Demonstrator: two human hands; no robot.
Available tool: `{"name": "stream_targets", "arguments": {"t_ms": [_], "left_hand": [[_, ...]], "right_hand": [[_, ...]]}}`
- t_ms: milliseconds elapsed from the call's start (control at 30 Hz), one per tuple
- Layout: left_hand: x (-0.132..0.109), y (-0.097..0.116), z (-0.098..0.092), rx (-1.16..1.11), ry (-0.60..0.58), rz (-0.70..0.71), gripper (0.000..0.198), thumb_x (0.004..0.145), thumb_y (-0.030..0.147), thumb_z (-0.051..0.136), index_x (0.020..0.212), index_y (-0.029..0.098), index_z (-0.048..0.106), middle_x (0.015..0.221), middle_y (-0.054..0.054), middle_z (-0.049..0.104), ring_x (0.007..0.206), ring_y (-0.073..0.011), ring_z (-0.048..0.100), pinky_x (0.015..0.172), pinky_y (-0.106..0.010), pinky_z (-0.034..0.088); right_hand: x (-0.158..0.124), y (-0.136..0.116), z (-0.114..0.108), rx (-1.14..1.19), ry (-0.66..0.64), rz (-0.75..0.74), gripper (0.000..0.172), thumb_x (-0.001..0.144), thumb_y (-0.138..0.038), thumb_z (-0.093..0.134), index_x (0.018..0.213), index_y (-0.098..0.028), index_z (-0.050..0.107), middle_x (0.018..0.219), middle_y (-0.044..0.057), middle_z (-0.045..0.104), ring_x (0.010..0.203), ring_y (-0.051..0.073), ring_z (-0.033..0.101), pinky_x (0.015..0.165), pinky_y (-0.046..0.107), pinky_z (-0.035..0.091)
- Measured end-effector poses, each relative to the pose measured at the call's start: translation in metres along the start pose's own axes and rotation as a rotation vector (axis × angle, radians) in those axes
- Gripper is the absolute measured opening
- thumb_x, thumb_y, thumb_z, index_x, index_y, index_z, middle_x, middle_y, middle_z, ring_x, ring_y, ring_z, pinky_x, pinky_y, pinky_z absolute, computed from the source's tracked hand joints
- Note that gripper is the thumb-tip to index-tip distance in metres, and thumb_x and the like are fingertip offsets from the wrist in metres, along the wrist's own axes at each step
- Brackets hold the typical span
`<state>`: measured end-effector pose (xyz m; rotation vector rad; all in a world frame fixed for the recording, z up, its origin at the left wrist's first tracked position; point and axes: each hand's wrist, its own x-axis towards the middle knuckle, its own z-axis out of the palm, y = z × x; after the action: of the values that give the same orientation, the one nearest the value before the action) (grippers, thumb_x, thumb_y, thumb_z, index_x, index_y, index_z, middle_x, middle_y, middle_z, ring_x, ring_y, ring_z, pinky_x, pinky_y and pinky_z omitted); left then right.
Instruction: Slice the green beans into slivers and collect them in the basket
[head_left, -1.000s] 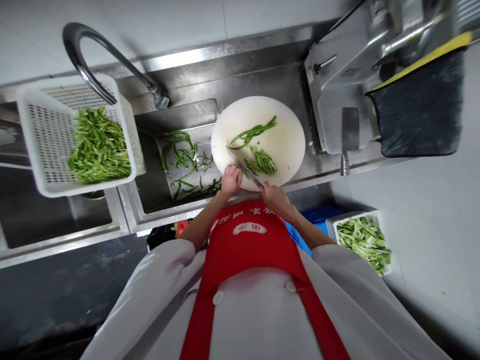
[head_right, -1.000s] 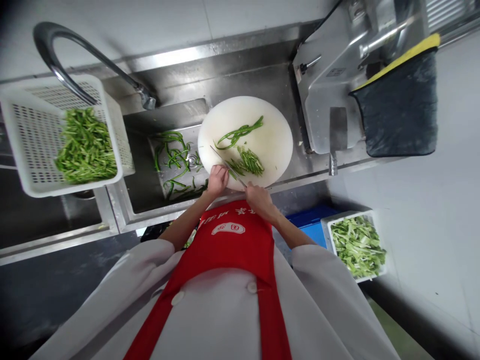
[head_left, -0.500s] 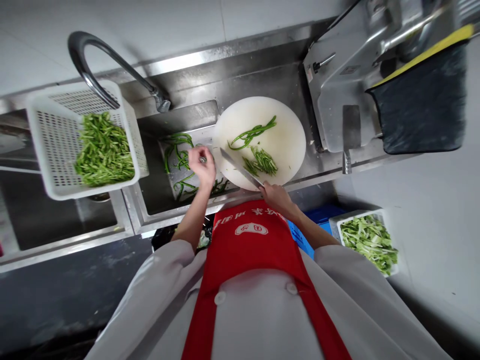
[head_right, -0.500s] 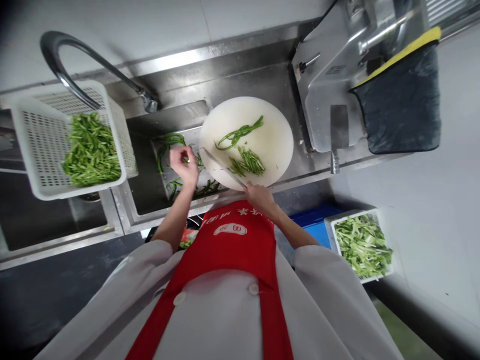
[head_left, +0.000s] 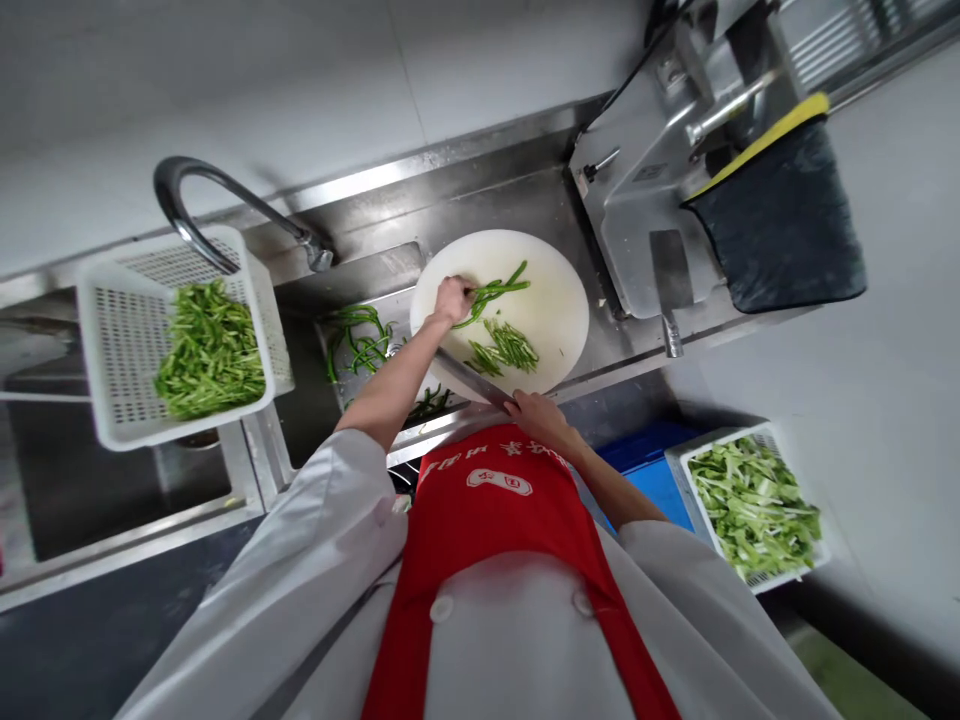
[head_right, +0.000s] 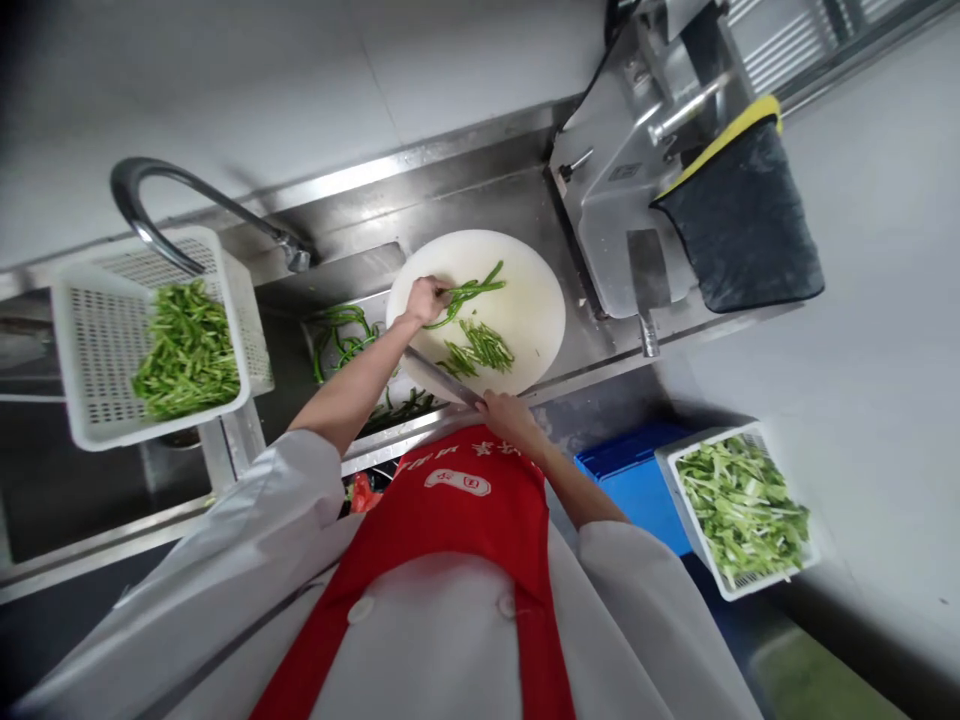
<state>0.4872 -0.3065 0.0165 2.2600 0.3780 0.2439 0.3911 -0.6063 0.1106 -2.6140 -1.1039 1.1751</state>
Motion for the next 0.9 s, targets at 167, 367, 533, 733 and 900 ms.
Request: {"name": "stream_targets", "arguments": {"t_ms": [167, 367, 533, 733, 900], "left_hand": [[-0.033, 0.01, -0.05, -0.027, 0.105, 0.0, 0.022, 0.088, 0.029, 0.067, 0.099, 0.012, 0.077, 0.09, -0.008, 0.071, 0.084, -0.0194, 0.064, 0.084, -0.031, 0.05], [-0.17, -0.011, -0.072, -0.082, 0.217, -0.059, 0.033, 0.091, 0.044, 0.065, 0.108, 0.019, 0.077, 0.101, -0.009, 0.07, 0.094, -0.0208, 0.064, 0.09, -0.034, 0.052], [-0.249, -0.046, -0.044, -0.293, 0.036, -0.297, 0.051, 0.077, 0.048, 0.079, 0.118, 0.02, 0.073, 0.092, -0.005, 0.069, 0.068, -0.0133, 0.06, 0.073, -0.028, 0.053], [-0.282, -0.057, -0.045, -0.68, 0.039, -0.583, 0.06, 0.069, 0.047, 0.084, 0.118, 0.016, 0.071, 0.083, -0.004, 0.069, 0.06, -0.0118, 0.059, 0.049, -0.021, 0.047], [-0.307, -0.061, -0.048, -0.805, 0.043, -0.641, 0.052, 0.069, 0.045, 0.085, 0.11, 0.016, 0.072, 0.083, -0.006, 0.072, 0.063, -0.0149, 0.064, 0.05, -0.024, 0.053]], "right_hand": [[-0.001, 0.035, -0.004, 0.1, 0.039, 0.093, 0.04, 0.107, -0.045, 0.036, 0.113, -0.016, 0.062, 0.107, 0.014, 0.073, 0.1, 0.023, 0.068, 0.082, 0.027, 0.043], [-0.001, 0.058, -0.005, 0.123, 0.129, 0.144, 0.039, 0.105, -0.038, 0.04, 0.12, -0.013, 0.064, 0.108, 0.018, 0.073, 0.1, 0.026, 0.068, 0.083, 0.03, 0.044], [-0.009, 0.041, 0.011, 0.241, 0.099, -0.11, 0.066, 0.098, -0.026, 0.044, 0.161, -0.019, 0.025, 0.121, 0.011, 0.072, 0.106, 0.024, 0.067, 0.091, 0.031, 0.047], [-0.012, 0.011, 0.041, 0.062, -0.017, -0.047, 0.084, 0.099, -0.029, 0.046, 0.164, -0.012, -0.003, 0.117, 0.019, 0.072, 0.099, 0.029, 0.07, 0.087, 0.036, 0.051], [-0.01, -0.017, 0.059, -0.244, 0.012, 0.065, 0.081, 0.103, -0.025, 0.037, 0.161, -0.019, -0.02, 0.11, 0.016, 0.072, 0.092, 0.027, 0.071, 0.084, 0.036, 0.05]]}}
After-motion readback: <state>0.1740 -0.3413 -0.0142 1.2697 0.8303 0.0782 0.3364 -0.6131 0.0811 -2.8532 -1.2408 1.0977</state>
